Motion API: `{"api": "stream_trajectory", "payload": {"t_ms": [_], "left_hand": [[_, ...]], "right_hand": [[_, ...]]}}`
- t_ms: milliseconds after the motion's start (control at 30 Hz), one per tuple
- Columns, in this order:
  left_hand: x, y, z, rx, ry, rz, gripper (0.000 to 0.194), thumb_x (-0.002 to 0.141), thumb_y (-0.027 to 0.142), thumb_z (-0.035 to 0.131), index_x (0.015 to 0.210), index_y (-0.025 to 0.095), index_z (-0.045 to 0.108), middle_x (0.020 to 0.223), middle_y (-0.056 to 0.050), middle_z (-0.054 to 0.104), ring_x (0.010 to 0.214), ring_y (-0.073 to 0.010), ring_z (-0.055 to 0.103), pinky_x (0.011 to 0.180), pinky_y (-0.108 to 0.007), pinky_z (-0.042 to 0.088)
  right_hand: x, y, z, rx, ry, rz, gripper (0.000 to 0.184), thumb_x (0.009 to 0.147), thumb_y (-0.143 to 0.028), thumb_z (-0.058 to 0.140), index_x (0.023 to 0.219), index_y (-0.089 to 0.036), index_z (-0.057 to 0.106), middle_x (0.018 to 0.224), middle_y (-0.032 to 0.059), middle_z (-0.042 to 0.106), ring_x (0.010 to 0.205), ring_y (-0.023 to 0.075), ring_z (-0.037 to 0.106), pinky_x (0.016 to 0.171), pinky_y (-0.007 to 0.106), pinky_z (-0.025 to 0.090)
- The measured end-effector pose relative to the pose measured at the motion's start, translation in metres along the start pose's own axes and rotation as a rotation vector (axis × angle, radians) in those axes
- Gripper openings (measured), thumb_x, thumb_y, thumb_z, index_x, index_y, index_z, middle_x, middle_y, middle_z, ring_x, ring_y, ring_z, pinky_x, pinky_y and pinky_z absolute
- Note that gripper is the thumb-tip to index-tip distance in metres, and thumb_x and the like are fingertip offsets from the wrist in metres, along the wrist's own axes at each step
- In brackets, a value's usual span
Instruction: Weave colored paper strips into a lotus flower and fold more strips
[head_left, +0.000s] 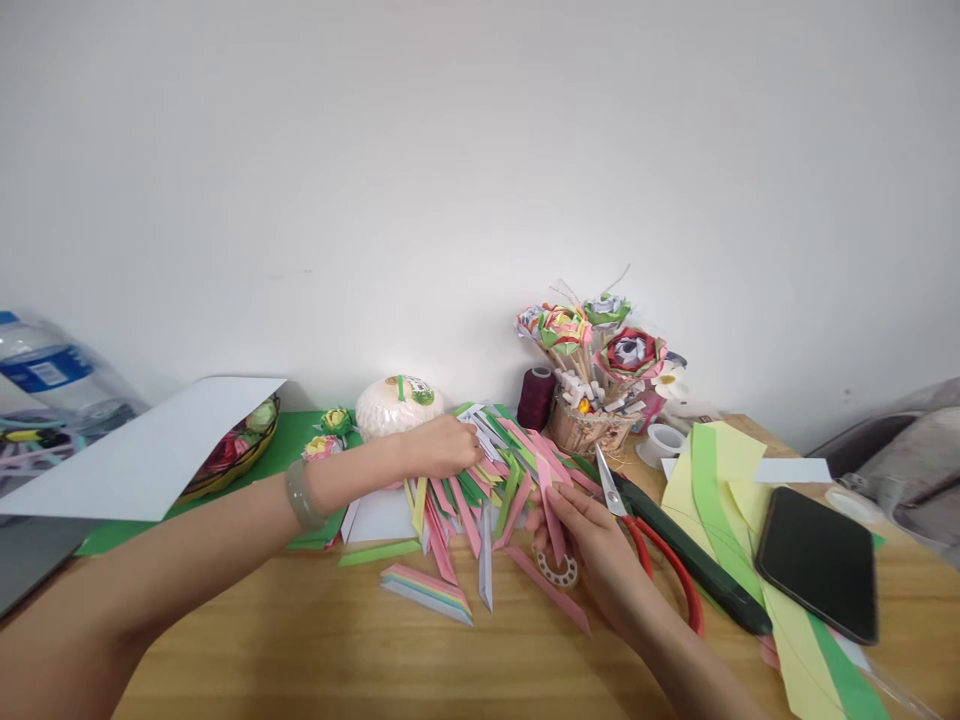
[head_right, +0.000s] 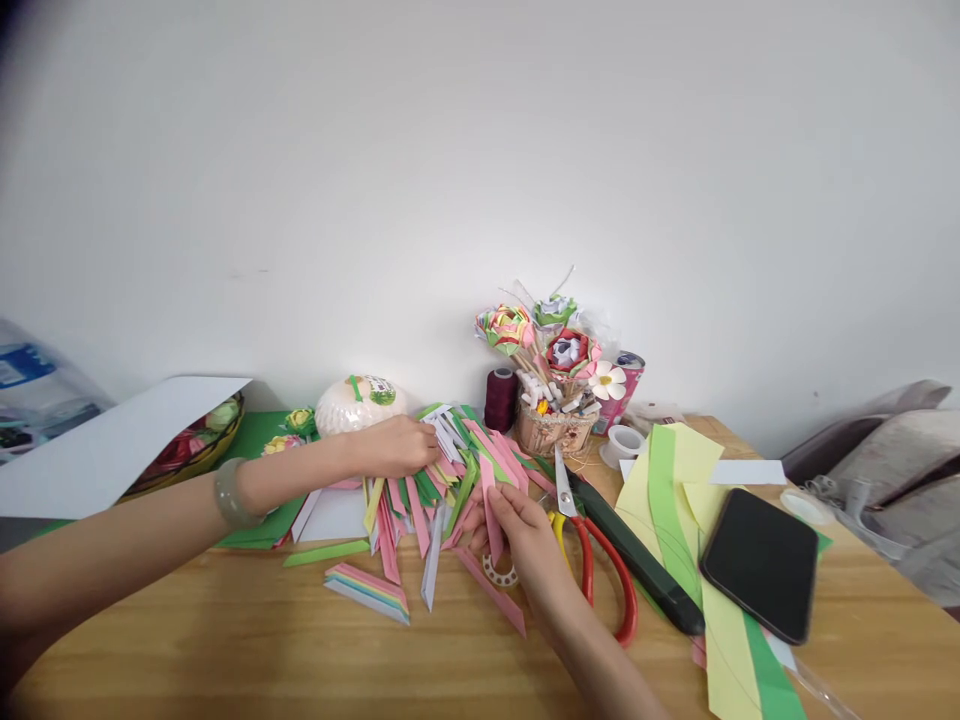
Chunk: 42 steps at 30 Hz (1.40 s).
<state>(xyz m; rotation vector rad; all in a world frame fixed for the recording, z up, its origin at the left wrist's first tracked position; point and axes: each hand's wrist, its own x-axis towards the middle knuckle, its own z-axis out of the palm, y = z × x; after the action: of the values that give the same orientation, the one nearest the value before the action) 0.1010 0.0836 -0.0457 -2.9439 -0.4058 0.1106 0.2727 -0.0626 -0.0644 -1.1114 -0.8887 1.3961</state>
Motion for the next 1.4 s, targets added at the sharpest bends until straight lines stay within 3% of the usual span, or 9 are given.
{"api": "stream_trajectory", "payload": {"t_ms": [200, 433, 567, 733, 900, 1000, 1133, 1400], "left_hand": [[-0.002, -0.002, -0.005, -0.158, 0.072, -0.126, 0.018, 0.075, 0.005, 0.045, 0.065, 0.014, 0.058, 0.072, -0.01, 0.064, 0.073, -0.0207, 0.059, 0.063, -0.03, 0.043], [-0.012, -0.002, -0.021, -0.518, 0.326, -0.431, 0.01, 0.072, 0.017, 0.046, 0.066, 0.018, 0.054, 0.067, -0.001, 0.06, 0.062, -0.0141, 0.056, 0.055, -0.023, 0.039], [-0.023, 0.016, -0.016, -0.745, 0.479, -0.595, 0.009, 0.069, 0.019, 0.046, 0.061, 0.019, 0.042, 0.056, 0.004, 0.049, 0.052, -0.0105, 0.048, 0.046, -0.02, 0.033], [-0.037, 0.046, -0.003, -0.978, 0.606, -0.704, 0.015, 0.065, 0.014, 0.045, 0.059, 0.02, 0.032, 0.05, 0.008, 0.037, 0.044, -0.0073, 0.04, 0.043, -0.018, 0.029], [-0.044, 0.066, 0.0, -1.105, 0.678, -0.735, 0.01, 0.066, 0.013, 0.045, 0.064, 0.02, 0.038, 0.054, 0.007, 0.043, 0.047, -0.008, 0.044, 0.048, -0.019, 0.035], [-0.048, 0.071, -0.004, -1.127, 0.702, -0.71, 0.008, 0.066, 0.014, 0.048, 0.064, 0.019, 0.042, 0.058, 0.006, 0.047, 0.053, -0.009, 0.046, 0.052, -0.021, 0.037], [-0.057, 0.065, -0.007, -1.133, 0.738, -0.715, 0.009, 0.067, 0.014, 0.05, 0.063, 0.019, 0.042, 0.059, 0.005, 0.047, 0.054, -0.0093, 0.045, 0.052, -0.021, 0.036], [-0.068, 0.047, -0.003, -1.221, 0.756, -0.69, 0.008, 0.066, 0.015, 0.055, 0.064, 0.018, 0.047, 0.064, 0.004, 0.051, 0.06, -0.0102, 0.048, 0.058, -0.022, 0.038]], "right_hand": [[0.002, 0.001, -0.002, -0.043, 0.0, 0.001, 0.031, 0.069, -0.047, 0.063, 0.064, -0.017, 0.06, 0.058, 0.001, 0.061, 0.046, 0.0102, 0.049, 0.044, 0.021, 0.035], [0.002, 0.003, -0.004, -0.15, 0.062, -0.045, 0.031, 0.069, -0.047, 0.064, 0.066, -0.017, 0.063, 0.066, 0.0017, 0.059, 0.064, 0.0151, 0.053, 0.057, 0.023, 0.041], [0.001, 0.002, -0.004, -0.252, 0.076, -0.092, 0.035, 0.07, -0.052, 0.062, 0.062, -0.018, 0.062, 0.06, -0.0002, 0.055, 0.06, 0.0144, 0.052, 0.054, 0.023, 0.04], [-0.003, 0.001, 0.007, -0.324, 0.072, -0.154, 0.042, 0.071, -0.056, 0.057, 0.055, -0.018, 0.058, 0.05, -0.0015, 0.047, 0.053, 0.0141, 0.049, 0.049, 0.023, 0.038], [-0.001, -0.003, 0.035, -0.399, 0.023, -0.242, 0.036, 0.073, -0.051, 0.058, 0.06, -0.018, 0.059, 0.071, 0.0036, 0.057, 0.072, 0.0182, 0.053, 0.055, 0.024, 0.04], [0.009, -0.007, 0.051, -0.477, -0.039, -0.273, 0.04, 0.075, -0.051, 0.053, 0.053, -0.018, 0.051, 0.061, 0.0004, 0.049, 0.06, 0.0149, 0.047, 0.052, 0.024, 0.035], [0.023, -0.019, 0.064, -0.514, -0.058, -0.277, 0.041, 0.075, -0.051, 0.053, 0.052, -0.019, 0.043, 0.051, -0.0048, 0.033, 0.049, 0.0111, 0.032, 0.05, 0.024, 0.025], [0.042, -0.022, 0.074, -0.483, -0.116, -0.251, 0.034, 0.073, -0.049, 0.057, 0.058, -0.019, 0.054, 0.062, -0.0005, 0.049, 0.064, 0.0166, 0.045, 0.064, 0.028, 0.036]]}}
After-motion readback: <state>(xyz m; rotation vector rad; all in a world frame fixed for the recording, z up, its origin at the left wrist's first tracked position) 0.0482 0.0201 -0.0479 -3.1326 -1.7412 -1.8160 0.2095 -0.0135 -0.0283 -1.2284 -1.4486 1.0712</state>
